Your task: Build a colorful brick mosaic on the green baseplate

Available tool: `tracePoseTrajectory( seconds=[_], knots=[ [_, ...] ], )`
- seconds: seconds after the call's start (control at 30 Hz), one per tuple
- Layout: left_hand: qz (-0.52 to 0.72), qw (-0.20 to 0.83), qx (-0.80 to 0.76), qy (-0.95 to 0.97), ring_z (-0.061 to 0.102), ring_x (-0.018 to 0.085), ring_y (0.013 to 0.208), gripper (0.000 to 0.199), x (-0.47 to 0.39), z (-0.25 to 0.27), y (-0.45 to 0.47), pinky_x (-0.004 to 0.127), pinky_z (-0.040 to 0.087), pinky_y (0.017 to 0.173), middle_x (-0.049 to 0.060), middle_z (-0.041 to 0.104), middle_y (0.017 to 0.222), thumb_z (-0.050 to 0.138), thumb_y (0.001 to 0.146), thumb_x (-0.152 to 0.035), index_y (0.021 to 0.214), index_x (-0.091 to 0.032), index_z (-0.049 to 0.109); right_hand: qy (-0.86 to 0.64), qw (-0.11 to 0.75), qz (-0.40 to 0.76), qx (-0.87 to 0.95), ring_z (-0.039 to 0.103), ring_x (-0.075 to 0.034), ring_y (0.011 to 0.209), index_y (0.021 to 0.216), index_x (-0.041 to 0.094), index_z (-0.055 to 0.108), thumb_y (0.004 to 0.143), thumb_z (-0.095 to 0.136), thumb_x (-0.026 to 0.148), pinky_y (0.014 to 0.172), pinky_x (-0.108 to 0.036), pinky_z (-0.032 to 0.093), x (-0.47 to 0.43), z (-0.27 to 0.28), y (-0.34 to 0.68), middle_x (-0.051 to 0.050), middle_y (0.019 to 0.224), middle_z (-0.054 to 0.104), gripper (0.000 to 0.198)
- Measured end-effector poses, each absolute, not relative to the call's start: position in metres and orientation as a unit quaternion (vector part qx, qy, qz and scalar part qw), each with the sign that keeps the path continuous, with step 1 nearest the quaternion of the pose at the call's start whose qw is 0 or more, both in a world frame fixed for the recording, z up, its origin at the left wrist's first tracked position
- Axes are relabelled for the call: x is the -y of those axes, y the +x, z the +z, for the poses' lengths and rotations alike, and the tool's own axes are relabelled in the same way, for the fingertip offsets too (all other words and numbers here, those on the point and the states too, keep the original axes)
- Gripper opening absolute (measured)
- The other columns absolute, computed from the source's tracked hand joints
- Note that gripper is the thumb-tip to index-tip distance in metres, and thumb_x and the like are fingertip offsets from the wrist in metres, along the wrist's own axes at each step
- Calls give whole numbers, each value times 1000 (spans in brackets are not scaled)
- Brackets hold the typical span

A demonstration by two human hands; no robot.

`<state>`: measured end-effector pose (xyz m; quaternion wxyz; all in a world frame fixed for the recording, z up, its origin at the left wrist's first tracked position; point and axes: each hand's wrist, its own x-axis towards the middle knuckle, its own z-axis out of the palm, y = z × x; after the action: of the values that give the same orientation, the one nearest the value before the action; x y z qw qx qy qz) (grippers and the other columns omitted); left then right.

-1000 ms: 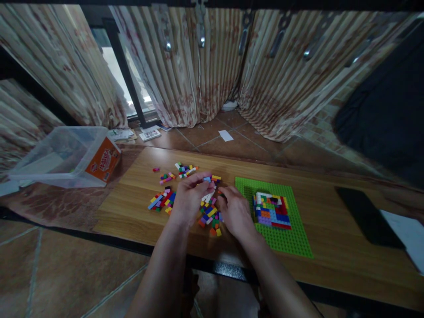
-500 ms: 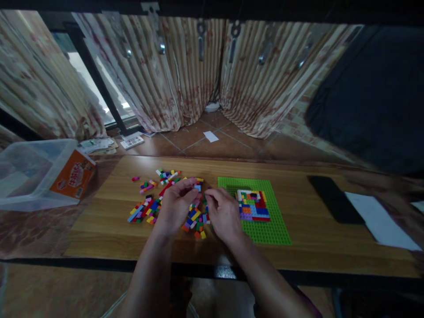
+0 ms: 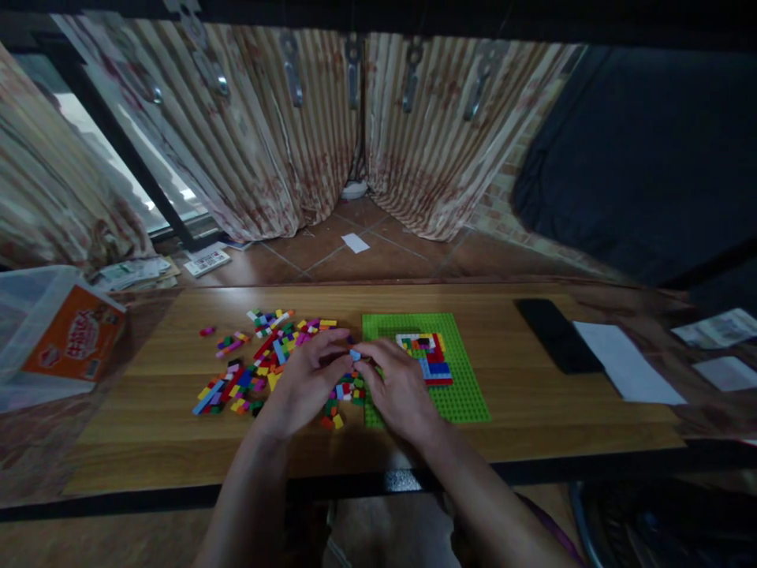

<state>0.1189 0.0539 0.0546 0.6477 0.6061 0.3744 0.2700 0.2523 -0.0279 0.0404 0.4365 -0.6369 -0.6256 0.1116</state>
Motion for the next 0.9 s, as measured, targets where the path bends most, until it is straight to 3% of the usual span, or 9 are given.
tracePoseTrajectory(
  seconds=[0.2,0.37,0.9],
  knots=[
    [257,614,-366,650,65,19,85,37,-42,47,136,32,50,77,5,71,92,66,77,-30,111,-15,64,-687,467,48,554,61,-20,99,100,24,69,92,55,27,90,-36,49,50,46,307,-6,103,65,16],
    [245,567,-378,689,65,18,80,33,-34,40,153,29,49,71,6,70,100,63,78,-26,109,-17,67,-721,459,24,518,58,-24,107,101,24,71,89,58,33,97,-44,46,64,38,351,-8,110,62,20],
    [214,509,-386,739,68,20,82,34,-31,39,166,30,51,74,9,71,106,57,80,-22,111,-16,68,-718,378,30,583,53,-26,116,97,24,74,90,55,24,102,-49,42,49,24,345,-9,120,58,20]
  ],
)
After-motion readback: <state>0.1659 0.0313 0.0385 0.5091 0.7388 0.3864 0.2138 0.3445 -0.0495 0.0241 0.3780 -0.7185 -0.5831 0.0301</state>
